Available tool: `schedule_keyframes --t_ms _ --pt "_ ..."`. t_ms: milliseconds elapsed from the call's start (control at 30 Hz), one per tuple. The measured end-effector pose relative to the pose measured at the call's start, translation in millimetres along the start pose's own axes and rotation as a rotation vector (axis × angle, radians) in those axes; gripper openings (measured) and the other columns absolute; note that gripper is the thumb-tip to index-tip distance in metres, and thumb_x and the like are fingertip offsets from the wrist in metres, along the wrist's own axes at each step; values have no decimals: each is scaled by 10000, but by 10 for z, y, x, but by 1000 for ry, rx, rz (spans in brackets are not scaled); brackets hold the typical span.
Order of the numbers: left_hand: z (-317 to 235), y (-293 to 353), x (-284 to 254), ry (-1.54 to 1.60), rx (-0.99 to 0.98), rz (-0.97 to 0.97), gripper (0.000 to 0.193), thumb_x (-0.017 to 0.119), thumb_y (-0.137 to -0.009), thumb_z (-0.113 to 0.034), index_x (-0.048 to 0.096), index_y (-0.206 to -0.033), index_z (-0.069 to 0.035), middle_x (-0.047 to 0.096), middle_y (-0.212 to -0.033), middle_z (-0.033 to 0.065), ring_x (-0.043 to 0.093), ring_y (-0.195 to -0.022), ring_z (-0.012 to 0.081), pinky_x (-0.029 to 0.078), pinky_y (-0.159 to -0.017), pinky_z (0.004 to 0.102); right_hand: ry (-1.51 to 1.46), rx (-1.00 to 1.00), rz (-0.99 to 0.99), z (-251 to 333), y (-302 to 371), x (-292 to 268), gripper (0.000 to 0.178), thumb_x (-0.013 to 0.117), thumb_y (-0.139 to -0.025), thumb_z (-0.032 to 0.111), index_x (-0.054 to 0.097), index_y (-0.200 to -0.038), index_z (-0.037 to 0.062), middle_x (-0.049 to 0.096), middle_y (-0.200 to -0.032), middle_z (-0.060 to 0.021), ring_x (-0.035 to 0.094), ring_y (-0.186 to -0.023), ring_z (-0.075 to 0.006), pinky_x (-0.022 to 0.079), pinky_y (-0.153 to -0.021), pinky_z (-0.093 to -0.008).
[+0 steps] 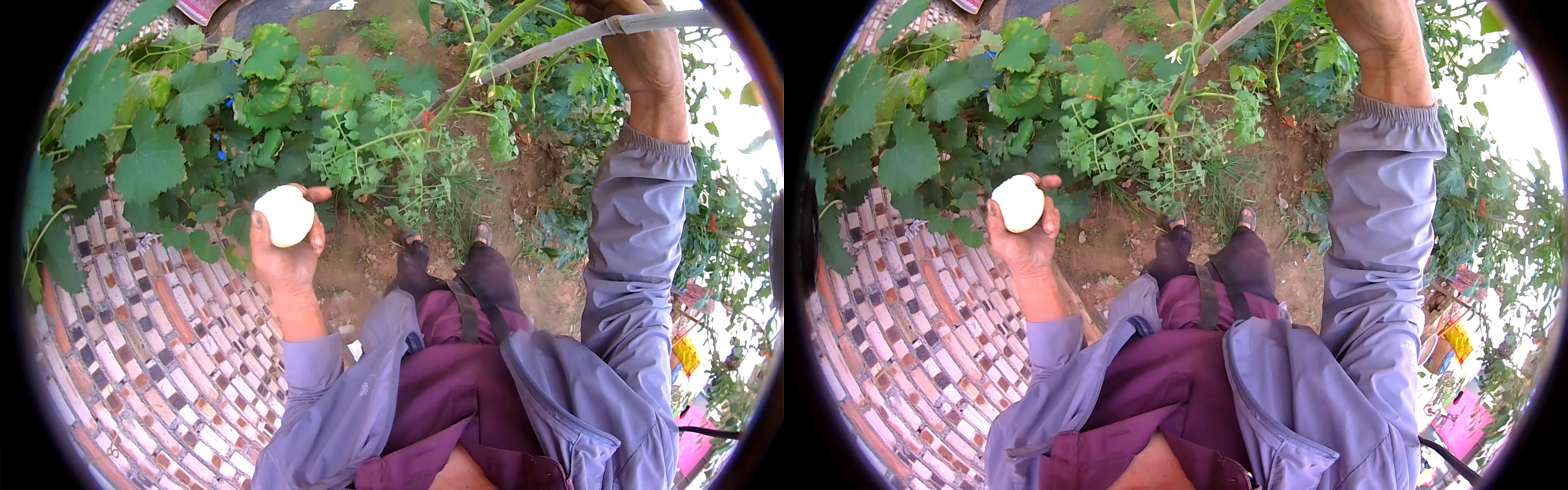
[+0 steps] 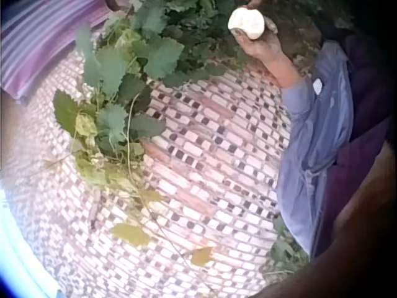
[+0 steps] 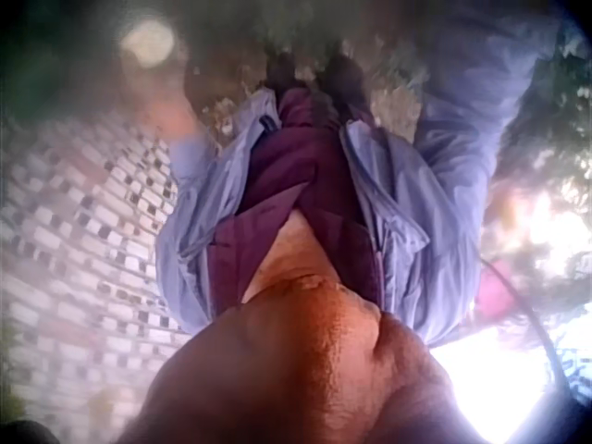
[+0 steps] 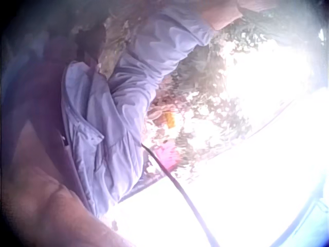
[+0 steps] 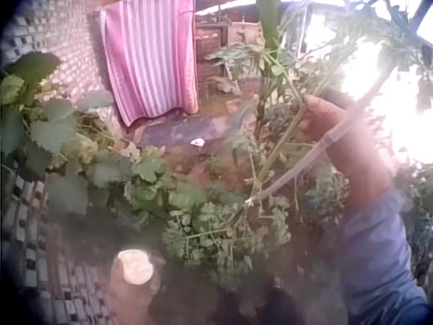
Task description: The person holds a white object in the left hand while tending to tomato plants in a garden. They use their right hand to prune leaves and tie the plant stems to a support structure using a white string.
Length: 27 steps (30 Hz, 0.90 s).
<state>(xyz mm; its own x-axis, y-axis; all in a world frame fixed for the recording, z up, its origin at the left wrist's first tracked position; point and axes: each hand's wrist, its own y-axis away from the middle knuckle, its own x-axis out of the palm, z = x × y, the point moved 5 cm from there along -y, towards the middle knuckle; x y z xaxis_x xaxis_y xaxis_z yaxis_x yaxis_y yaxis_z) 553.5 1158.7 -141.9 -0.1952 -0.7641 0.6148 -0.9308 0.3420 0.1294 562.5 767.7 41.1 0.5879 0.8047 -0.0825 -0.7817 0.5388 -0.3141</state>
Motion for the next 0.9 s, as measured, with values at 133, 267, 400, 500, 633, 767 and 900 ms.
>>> schedule_keyframes --t_ms 133,267,400,500,633,767,900 --pt "278 593 -111 23 -64 -159 620 487 -889 -549 542 -1099 32 640 -904 251 560 -510 186 412 -415 268 4 -32 -19 133 156 171 326 674 -834 183 583 -1045 -48 623 -851 -93 598 -700 -170 488 -640 -277" --pt "537 1051 -41 57 -99 -198 584 484 -902 -530 540 -1117 9 650 -895 216 572 -545 186 434 -443 270 -92 -61 83 181 205 98 337 607 -846 93 529 -1125 -81 621 -874 -119 608 -735 -181 498 -656 -281" --pt "716 1354 109 95 -81 -228 563 505 -897 -519 537 -1139 -12 645 -929 214 581 -581 196 438 -463 270 -184 18 138 48 202 -45 319 576 -848 70 543 -1146 -40 630 -912 -128 616 -760 -199 508 -681 -293" --pt "901 1523 293 236 -63 -237 601 564 -891 -489 500 -1194 26 583 -1068 208 562 -669 207 430 -490 281 -215 -18 364 94 278 -43 304 564 -860 84 553 -1145 -20 630 -978 -112 625 -802 -205 516 -708 -330" --pt "1091 1675 725 341 -42 -84 695 637 -848 -496 444 -1267 24 495 -1165 168 556 -765 215 439 -554 265 -139 -38 469 110 214 -70 333 577 -855 69 549 -1176 -16 617 -1052 -98 621 -873 -171 522 -702 -319" --pt "1296 1902 1179 372 -99 -91 777 688 -784 -535 433 -1279 7 514 -1159 149 581 -718 226 444 -554 287 -232 -103 683 150 82 23 363 590 -839 46 545 -1192 -29 614 -1049 -102 627 -878 -165 530 -714 -300" --pt "1516 2201 1446 437 -179 71 832 676 -776 -582 386 -1282 13 486 -1100 152 553 -695 211 425 -531 277 122 -285 709 209 225 -137 390 603 -808 34 543 -1181 -65 626 -1018 -117 641 -801 -168 541 -687 -282"
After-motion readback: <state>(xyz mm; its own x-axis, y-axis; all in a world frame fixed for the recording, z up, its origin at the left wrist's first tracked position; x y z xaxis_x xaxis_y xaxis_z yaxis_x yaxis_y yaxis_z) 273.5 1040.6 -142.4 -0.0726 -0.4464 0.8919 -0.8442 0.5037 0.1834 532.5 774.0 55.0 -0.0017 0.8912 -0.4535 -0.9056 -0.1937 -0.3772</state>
